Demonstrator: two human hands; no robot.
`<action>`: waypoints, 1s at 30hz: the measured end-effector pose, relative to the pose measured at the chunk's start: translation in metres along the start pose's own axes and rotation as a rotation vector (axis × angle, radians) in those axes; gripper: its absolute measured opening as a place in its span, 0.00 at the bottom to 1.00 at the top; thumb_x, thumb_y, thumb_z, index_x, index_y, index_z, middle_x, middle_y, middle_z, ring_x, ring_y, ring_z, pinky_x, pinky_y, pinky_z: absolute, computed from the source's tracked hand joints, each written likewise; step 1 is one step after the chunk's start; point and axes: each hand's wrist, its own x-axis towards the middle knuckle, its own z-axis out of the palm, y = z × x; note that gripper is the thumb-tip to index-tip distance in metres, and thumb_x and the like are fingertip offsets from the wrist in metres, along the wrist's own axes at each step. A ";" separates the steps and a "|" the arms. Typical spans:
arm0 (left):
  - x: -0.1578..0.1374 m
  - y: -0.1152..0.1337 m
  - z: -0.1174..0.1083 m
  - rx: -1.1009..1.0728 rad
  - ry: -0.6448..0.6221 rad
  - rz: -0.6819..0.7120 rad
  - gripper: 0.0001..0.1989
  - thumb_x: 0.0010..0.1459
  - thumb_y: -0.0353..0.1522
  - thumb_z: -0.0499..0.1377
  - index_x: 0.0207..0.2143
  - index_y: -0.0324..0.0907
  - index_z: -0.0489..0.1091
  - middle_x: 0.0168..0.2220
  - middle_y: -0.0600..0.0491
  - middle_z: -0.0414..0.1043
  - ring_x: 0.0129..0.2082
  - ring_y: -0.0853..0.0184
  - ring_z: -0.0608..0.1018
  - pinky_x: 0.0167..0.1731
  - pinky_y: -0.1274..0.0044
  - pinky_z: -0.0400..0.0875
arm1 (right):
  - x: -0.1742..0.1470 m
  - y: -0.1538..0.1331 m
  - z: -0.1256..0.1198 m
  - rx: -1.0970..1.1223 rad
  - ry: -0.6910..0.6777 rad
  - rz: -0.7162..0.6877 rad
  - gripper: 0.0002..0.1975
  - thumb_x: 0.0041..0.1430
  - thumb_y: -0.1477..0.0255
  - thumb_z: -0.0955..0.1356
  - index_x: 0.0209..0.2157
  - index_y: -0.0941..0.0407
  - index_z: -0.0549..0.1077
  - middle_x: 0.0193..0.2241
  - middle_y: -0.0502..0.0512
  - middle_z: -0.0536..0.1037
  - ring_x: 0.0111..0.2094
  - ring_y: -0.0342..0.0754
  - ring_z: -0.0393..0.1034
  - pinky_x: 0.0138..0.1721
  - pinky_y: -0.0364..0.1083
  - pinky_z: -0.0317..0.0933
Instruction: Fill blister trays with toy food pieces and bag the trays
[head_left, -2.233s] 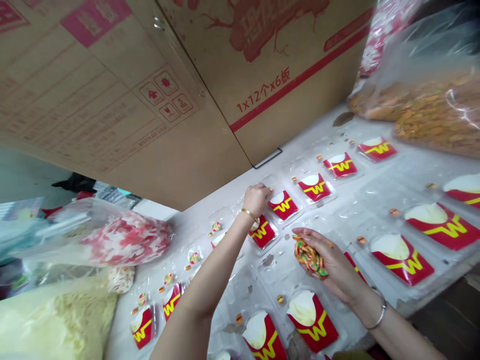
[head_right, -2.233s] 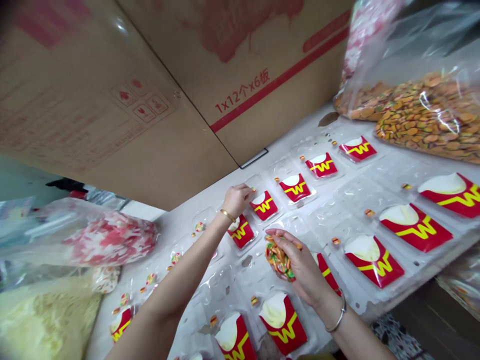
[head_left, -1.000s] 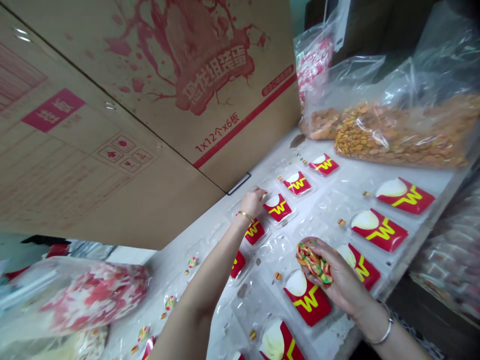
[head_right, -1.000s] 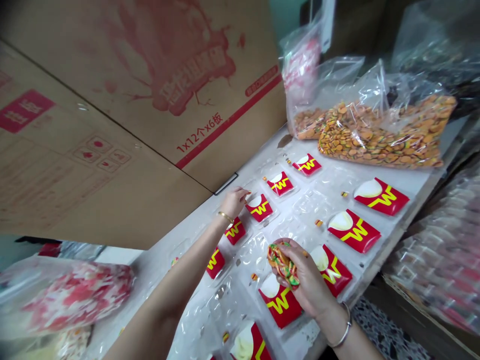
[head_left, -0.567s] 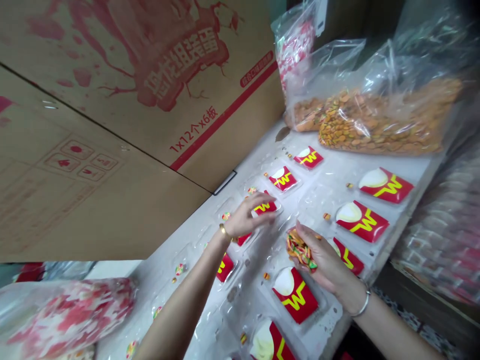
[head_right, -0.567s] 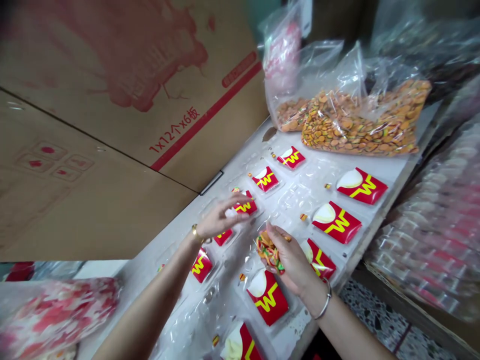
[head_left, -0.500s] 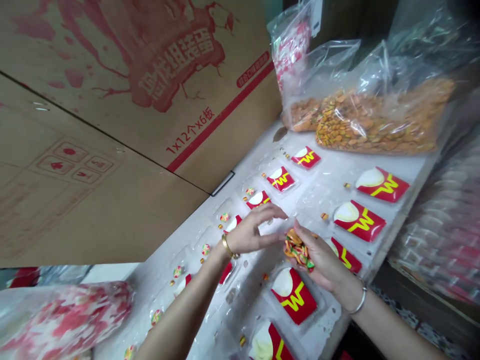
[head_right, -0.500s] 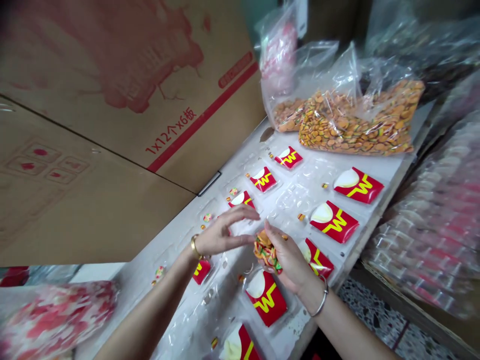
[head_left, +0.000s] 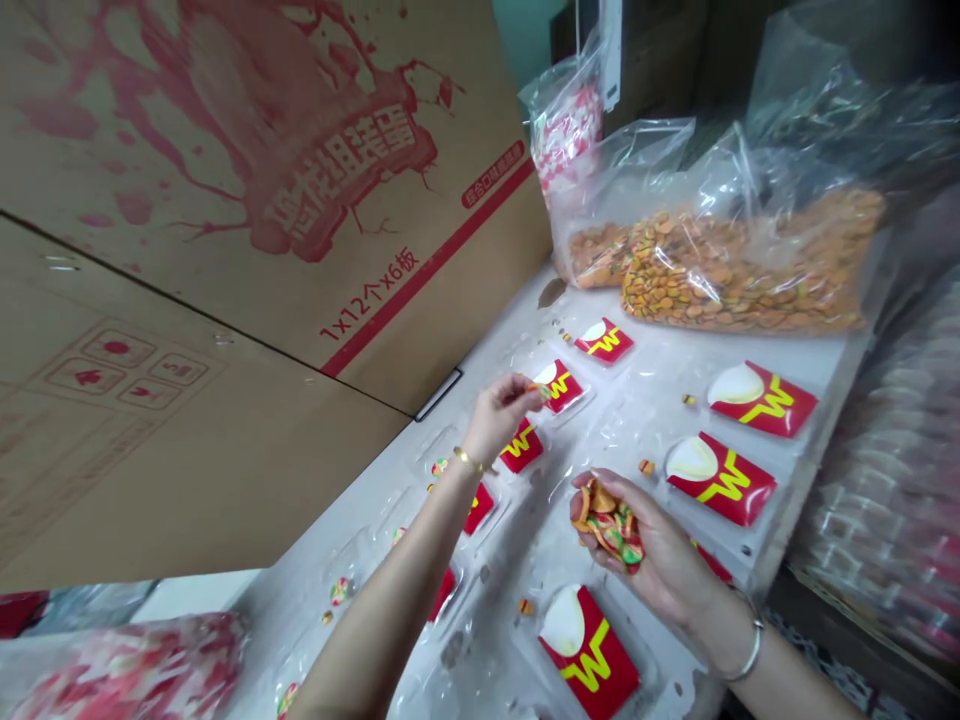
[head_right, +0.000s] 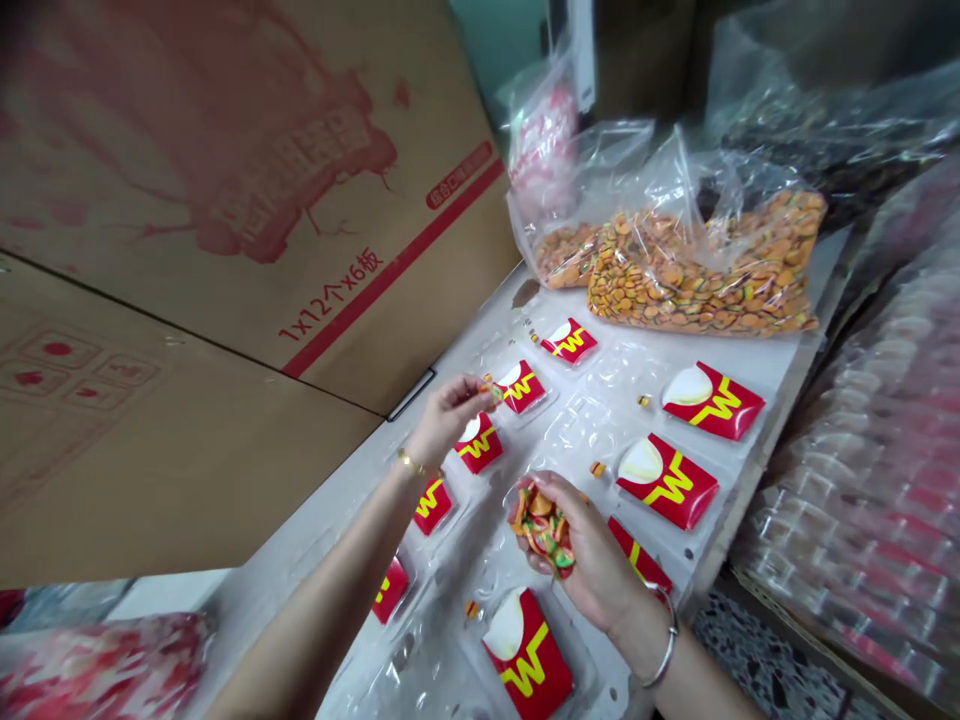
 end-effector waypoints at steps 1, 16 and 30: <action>0.021 -0.008 -0.004 0.054 0.082 -0.020 0.06 0.53 0.33 0.59 0.31 0.39 0.68 0.27 0.53 0.71 0.27 0.71 0.73 0.32 0.78 0.67 | -0.001 -0.004 -0.002 0.007 0.007 -0.013 0.10 0.54 0.65 0.68 0.37 0.54 0.71 0.27 0.52 0.75 0.22 0.42 0.67 0.17 0.37 0.51; 0.114 -0.045 -0.010 0.703 0.200 0.096 0.05 0.50 0.25 0.57 0.24 0.41 0.71 0.31 0.52 0.68 0.34 0.66 0.70 0.43 0.72 0.60 | 0.010 -0.029 -0.008 -0.075 0.156 -0.134 0.15 0.51 0.62 0.72 0.39 0.52 0.70 0.31 0.52 0.76 0.24 0.42 0.67 0.19 0.39 0.54; 0.015 0.029 0.031 -0.046 -0.352 -0.037 0.11 0.52 0.38 0.62 0.30 0.40 0.69 0.27 0.54 0.70 0.27 0.73 0.69 0.30 0.79 0.64 | 0.022 -0.038 -0.001 -0.080 0.139 -0.353 0.13 0.57 0.58 0.67 0.33 0.52 0.63 0.27 0.49 0.72 0.20 0.40 0.63 0.16 0.39 0.48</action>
